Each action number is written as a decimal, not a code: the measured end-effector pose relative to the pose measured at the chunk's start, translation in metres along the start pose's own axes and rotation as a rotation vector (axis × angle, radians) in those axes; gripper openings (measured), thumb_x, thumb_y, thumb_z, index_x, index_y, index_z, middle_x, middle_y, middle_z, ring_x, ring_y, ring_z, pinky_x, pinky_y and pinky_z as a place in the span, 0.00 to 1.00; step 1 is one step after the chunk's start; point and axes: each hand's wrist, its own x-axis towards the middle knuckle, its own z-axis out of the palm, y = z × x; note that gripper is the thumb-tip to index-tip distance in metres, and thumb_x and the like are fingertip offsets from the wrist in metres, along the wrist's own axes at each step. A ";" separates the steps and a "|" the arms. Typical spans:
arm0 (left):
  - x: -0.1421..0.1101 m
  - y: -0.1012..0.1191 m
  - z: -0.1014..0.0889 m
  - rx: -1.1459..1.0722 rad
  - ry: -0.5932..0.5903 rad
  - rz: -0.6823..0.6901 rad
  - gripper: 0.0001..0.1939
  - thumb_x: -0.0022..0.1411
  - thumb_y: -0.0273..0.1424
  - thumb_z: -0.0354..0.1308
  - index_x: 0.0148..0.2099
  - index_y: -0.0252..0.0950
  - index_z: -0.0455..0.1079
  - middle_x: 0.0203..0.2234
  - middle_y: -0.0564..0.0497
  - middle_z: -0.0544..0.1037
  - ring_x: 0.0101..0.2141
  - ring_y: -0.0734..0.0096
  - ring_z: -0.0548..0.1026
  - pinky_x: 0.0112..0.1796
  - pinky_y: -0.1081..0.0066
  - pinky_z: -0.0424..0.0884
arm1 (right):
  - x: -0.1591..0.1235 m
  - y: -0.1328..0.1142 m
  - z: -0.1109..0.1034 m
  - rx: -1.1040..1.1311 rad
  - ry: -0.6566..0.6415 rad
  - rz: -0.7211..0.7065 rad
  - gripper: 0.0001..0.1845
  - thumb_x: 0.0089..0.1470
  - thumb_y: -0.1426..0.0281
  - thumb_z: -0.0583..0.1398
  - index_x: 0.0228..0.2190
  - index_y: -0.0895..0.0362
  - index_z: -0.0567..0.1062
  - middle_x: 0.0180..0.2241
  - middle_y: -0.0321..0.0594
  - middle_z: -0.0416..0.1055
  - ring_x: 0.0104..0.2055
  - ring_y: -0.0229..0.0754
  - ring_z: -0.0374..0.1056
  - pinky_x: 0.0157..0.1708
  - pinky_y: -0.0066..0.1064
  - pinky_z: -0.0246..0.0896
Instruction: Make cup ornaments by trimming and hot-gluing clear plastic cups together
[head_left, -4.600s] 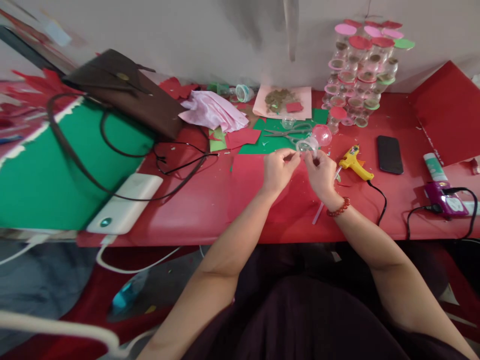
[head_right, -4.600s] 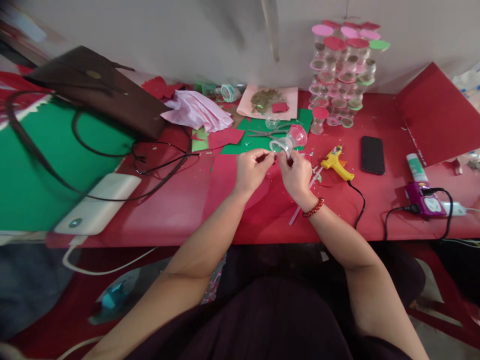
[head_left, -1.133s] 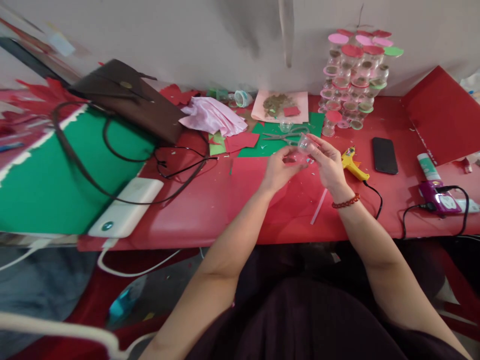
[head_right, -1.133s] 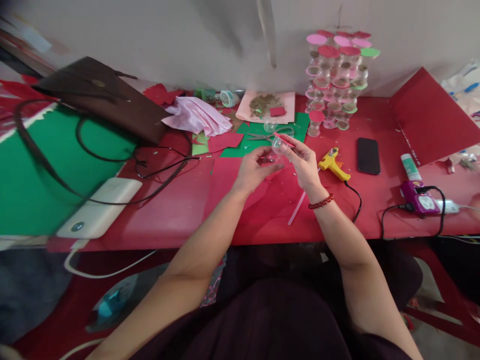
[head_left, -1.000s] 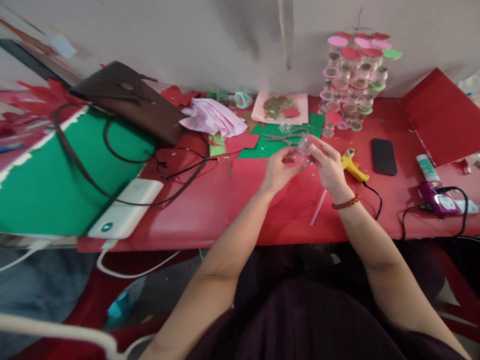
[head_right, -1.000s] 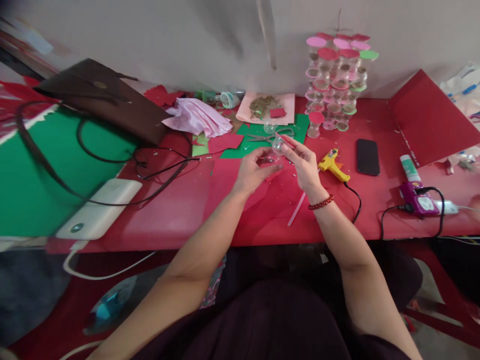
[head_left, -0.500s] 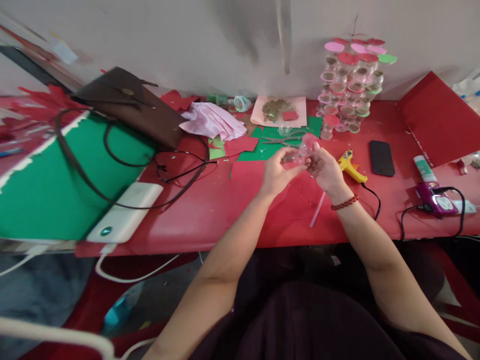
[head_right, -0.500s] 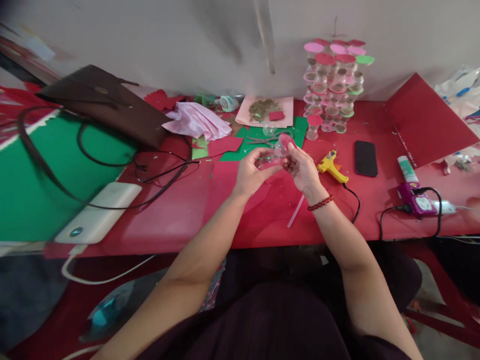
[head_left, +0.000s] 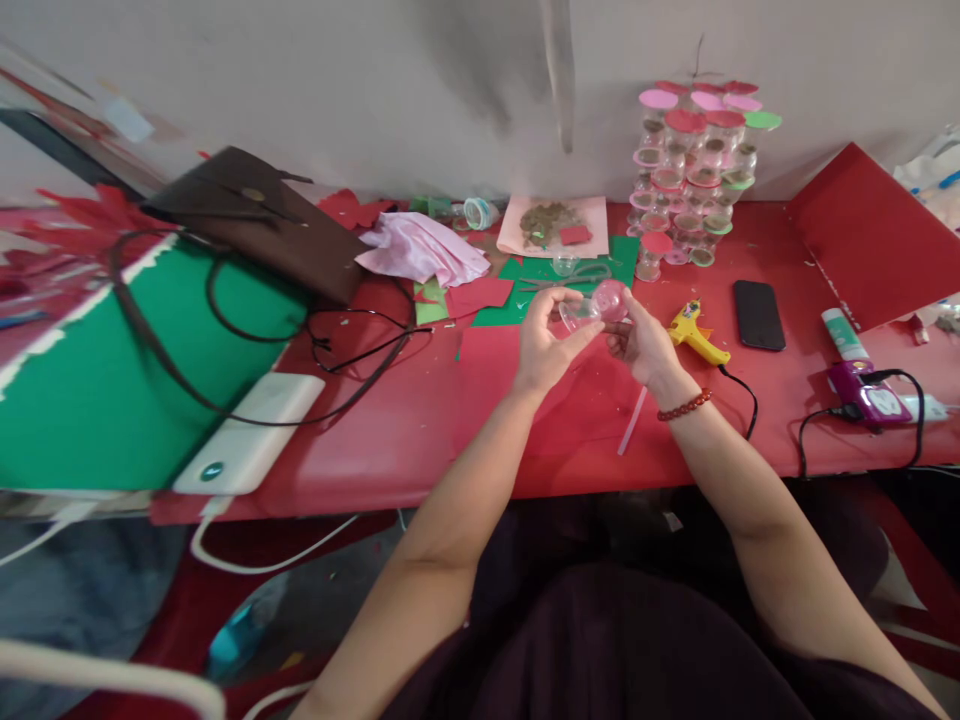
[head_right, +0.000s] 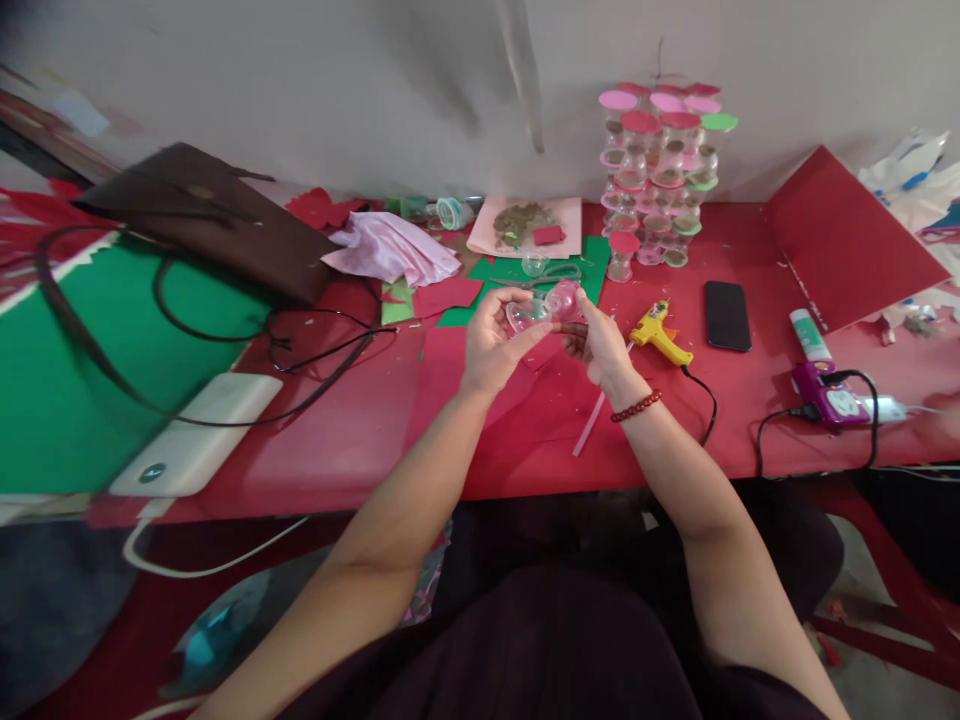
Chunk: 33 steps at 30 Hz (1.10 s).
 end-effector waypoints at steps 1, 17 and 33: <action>0.001 -0.001 0.000 -0.042 0.005 -0.038 0.22 0.51 0.39 0.74 0.46 0.42 0.71 0.45 0.48 0.79 0.46 0.62 0.77 0.51 0.62 0.71 | -0.001 0.001 0.001 -0.004 -0.006 -0.010 0.21 0.61 0.46 0.62 0.34 0.51 0.74 0.24 0.35 0.79 0.18 0.33 0.65 0.21 0.27 0.60; 0.011 -0.011 -0.010 -0.423 -0.097 -0.265 0.29 0.46 0.43 0.76 0.50 0.45 0.74 0.54 0.47 0.81 0.53 0.60 0.79 0.53 0.60 0.76 | -0.007 0.004 0.004 0.028 -0.125 -0.008 0.22 0.65 0.46 0.56 0.35 0.51 0.73 0.26 0.36 0.81 0.20 0.34 0.68 0.23 0.26 0.60; 0.011 -0.004 -0.010 -0.578 -0.027 -0.531 0.29 0.58 0.50 0.67 0.56 0.41 0.73 0.54 0.44 0.81 0.51 0.61 0.80 0.42 0.69 0.75 | -0.021 -0.015 0.003 -0.691 -0.082 -0.157 0.08 0.69 0.66 0.55 0.47 0.54 0.70 0.20 0.30 0.73 0.16 0.34 0.63 0.22 0.26 0.57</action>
